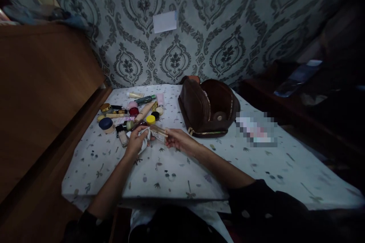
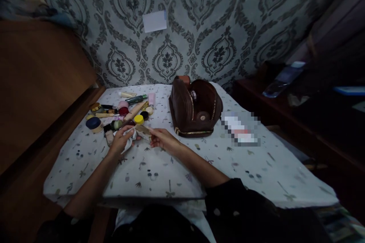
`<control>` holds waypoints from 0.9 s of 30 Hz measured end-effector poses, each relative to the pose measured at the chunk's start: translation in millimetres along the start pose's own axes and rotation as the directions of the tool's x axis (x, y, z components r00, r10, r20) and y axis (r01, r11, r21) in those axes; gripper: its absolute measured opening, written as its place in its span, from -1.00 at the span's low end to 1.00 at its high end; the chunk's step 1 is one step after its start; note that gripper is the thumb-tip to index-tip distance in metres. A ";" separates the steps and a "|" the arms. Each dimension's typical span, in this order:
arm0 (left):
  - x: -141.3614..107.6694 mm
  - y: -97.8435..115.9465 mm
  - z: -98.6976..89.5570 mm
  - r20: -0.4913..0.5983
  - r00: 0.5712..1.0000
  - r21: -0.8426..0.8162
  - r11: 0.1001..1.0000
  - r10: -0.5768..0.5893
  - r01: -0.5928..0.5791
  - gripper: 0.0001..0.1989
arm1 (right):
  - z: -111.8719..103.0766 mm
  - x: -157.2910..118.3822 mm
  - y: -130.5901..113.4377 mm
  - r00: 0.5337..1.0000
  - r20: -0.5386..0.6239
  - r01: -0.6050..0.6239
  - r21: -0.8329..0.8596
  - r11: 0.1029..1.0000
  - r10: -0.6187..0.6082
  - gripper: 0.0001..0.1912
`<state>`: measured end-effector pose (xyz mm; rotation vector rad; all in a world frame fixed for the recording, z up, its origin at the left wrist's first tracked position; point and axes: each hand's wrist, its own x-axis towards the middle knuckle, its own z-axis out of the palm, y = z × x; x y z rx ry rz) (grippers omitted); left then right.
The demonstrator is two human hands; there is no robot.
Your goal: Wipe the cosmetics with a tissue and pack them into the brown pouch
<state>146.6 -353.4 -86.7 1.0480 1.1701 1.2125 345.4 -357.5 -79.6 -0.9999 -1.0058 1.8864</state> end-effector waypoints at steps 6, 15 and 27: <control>-1.7 -3.7 0.0 -0.018 0.999 0.034 0.998 0.048 -0.047 -0.56 | -0.8 2.1 5.9 0.984 0.036 0.172 -0.442 0.881 -0.174 -0.29; -8.3 4.6 1.6 -0.062 0.997 0.113 0.993 0.040 -0.033 -0.47 | 6.4 -11.5 4.4 0.913 0.094 0.253 -0.894 0.371 -0.398 -0.48; -21.6 2.6 10.9 0.038 0.991 0.080 0.989 -0.125 0.122 -0.39 | -17.8 -20.5 -4.7 0.842 0.241 0.437 -0.829 0.349 -0.482 -0.55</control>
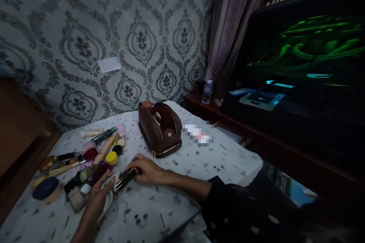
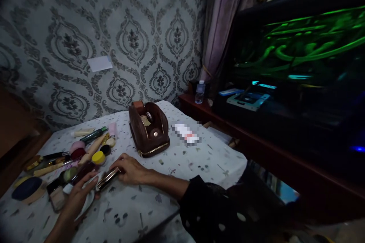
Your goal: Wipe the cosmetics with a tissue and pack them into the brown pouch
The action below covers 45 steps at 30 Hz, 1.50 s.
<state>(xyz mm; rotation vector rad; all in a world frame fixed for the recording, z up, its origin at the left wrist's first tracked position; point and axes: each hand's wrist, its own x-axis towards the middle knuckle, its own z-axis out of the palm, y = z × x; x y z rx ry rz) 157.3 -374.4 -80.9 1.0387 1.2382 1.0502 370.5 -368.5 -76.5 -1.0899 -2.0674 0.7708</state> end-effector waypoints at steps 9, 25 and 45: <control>-2.4 -3.4 -1.7 0.081 0.995 -0.203 0.976 -0.065 0.081 -0.35 | -41.3 -12.5 -27.1 0.986 -0.057 0.151 -0.053 0.987 -0.154 -0.77; -14.9 0.7 5.0 0.110 0.984 -0.138 0.978 -0.141 0.155 -0.38 | -210.5 47.4 -23.4 0.758 -0.399 -0.594 -0.096 0.799 0.516 -0.87; -21.6 1.9 9.5 0.166 0.971 0.024 0.985 -0.174 0.172 -0.42 | -197.2 65.9 3.0 0.834 -0.334 -0.541 -0.655 0.528 0.440 -0.51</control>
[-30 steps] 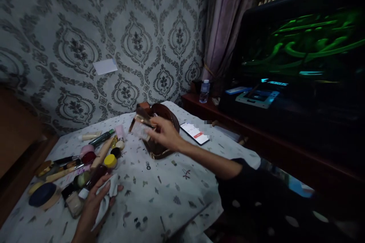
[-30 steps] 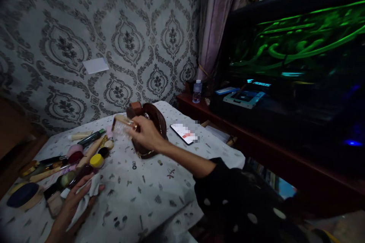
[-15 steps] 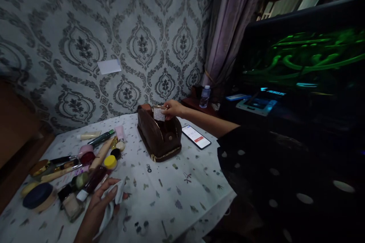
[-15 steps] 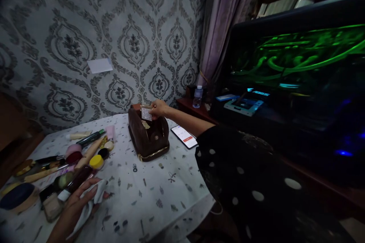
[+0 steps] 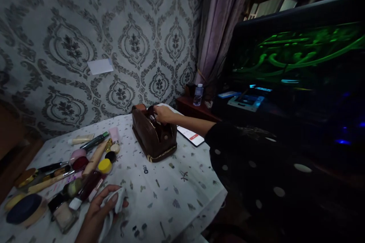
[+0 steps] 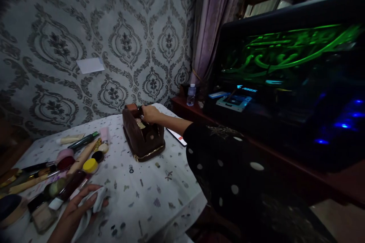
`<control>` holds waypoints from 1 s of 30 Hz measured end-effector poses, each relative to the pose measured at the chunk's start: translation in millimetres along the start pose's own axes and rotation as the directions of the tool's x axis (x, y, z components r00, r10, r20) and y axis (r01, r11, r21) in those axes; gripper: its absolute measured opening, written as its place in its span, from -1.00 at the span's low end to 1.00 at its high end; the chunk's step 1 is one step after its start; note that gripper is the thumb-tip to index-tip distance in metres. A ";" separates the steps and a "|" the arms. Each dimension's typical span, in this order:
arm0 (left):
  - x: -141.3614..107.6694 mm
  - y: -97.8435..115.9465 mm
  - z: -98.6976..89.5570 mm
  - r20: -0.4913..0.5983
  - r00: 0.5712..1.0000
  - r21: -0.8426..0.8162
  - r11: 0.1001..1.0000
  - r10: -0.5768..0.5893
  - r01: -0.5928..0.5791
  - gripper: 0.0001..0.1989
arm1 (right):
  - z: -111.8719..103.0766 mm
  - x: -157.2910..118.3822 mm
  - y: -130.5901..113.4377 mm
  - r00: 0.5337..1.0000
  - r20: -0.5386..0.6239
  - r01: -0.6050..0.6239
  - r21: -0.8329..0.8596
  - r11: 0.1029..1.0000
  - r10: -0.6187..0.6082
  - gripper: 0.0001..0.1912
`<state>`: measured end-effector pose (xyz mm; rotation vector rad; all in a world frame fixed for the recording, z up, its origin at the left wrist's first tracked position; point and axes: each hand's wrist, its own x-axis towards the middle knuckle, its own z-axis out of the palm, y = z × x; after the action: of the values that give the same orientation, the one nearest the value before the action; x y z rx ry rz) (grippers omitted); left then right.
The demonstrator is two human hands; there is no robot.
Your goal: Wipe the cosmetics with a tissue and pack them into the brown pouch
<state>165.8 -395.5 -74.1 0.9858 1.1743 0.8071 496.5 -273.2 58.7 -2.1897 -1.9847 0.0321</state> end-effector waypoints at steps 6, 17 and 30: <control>-0.7 1.7 -0.2 -0.013 1.000 0.010 1.000 -0.007 0.007 -0.38 | 17.9 5.9 -2.2 0.999 0.038 0.015 -0.062 0.998 -0.013 -0.61; -3.9 3.1 -0.1 0.005 1.000 0.061 0.998 0.017 -0.017 -0.40 | 26.5 4.0 -14.0 0.989 0.124 -0.079 -0.055 0.995 0.086 -0.61; 6.7 -8.4 -6.7 0.018 1.000 0.100 0.995 0.020 -0.022 -0.39 | 35.8 2.6 -7.3 0.969 0.160 -0.196 0.028 0.980 0.189 -0.59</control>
<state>160.7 -391.2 -84.9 1.0878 1.2007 0.7607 484.6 -265.6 24.9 -2.4101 -1.8181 0.2799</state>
